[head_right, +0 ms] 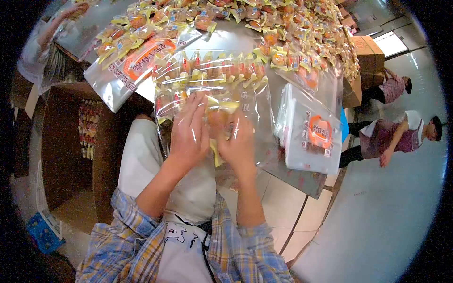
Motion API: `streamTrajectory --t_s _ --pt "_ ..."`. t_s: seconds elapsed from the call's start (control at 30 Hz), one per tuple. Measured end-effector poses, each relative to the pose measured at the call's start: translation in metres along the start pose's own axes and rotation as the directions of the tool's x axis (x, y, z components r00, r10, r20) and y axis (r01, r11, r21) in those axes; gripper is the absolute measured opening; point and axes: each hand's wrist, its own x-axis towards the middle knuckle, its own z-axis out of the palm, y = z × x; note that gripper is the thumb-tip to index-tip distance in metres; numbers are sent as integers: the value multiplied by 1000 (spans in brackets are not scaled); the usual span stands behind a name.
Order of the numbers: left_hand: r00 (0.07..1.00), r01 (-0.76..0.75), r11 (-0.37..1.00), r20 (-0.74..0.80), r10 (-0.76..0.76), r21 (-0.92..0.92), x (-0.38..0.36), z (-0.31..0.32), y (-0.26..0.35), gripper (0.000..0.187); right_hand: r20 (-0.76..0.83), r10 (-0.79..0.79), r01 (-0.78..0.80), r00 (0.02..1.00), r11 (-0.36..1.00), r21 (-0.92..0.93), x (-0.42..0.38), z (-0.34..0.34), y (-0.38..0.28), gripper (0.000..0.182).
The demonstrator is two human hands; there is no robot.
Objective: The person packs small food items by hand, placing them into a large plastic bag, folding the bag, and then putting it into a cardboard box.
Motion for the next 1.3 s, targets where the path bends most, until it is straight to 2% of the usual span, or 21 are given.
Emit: streamTrajectory --t_s 0.03,0.1,0.17,0.2,0.3,0.33,0.43,0.47,0.57,0.6,0.7,0.8,0.9,1.0,1.1,1.13,1.23,1.27,1.3 --pt "1000 -18 995 4 18 94 5 -3 2 56 35 83 -85 996 992 92 3 -5 2 74" --pt "999 -19 966 33 11 259 12 -1 2 50 -94 109 -80 990 960 267 6 8 18 67" --pt "997 16 915 58 -43 402 19 11 -4 45 -178 114 -85 977 983 164 12 4 20 67" --pt "999 -8 863 40 -14 504 15 17 -11 42 -149 68 -49 987 991 125 16 4 23 68" --pt "997 -74 872 56 53 484 15 10 -18 45 -143 84 -113 986 972 -204 19 -6 -22 69" --pt "990 10 886 122 -75 464 18 7 -14 47 -146 57 -99 988 949 -300 18 -1 -23 72" --pt "987 36 926 131 -91 375 19 3 -17 50 -66 -81 59 995 956 -289 19 2 -23 77" --pt "995 38 966 75 -59 255 18 -1 -18 49 -121 -150 120 981 967 -223 20 5 -28 79" --pt "996 56 977 56 -69 206 19 -9 -17 43 -46 -188 175 981 964 -202 19 7 -28 80" --pt "998 52 972 6 -55 230 20 -7 -20 36 -48 -174 163 984 972 -169 19 13 -25 84" --pt "997 32 959 56 -49 281 19 -12 -25 34 16 -106 107 994 959 -262 18 9 -18 74" --pt "998 10 964 61 -27 266 18 -10 -27 41 -76 -42 11 996 932 -361 23 10 -20 70" --pt "996 -43 972 81 25 232 18 -14 -22 40 -25 -111 91 994 913 -398 30 14 -24 60" --pt "993 19 973 109 -45 229 18 -16 -19 50 22 -199 196 980 932 -305 25 27 -30 49" --pt "972 57 967 208 -111 250 14 -19 -25 60 118 -171 202 978 917 -345 25 29 -19 70" --pt "977 29 963 196 -84 268 14 -20 -25 60 108 -206 230 972 923 -310 27 27 -17 70" --pt "982 -54 948 191 -7 313 17 -15 -19 58 118 -183 198 976 970 -138 32 20 -7 73" --pt "979 -80 942 205 13 325 18 -12 -17 57 77 -195 203 978 970 -133 32 17 -6 73" --pt "975 -107 935 220 32 338 19 -9 -17 56 89 -151 151 985 988 -4 32 13 -7 75"
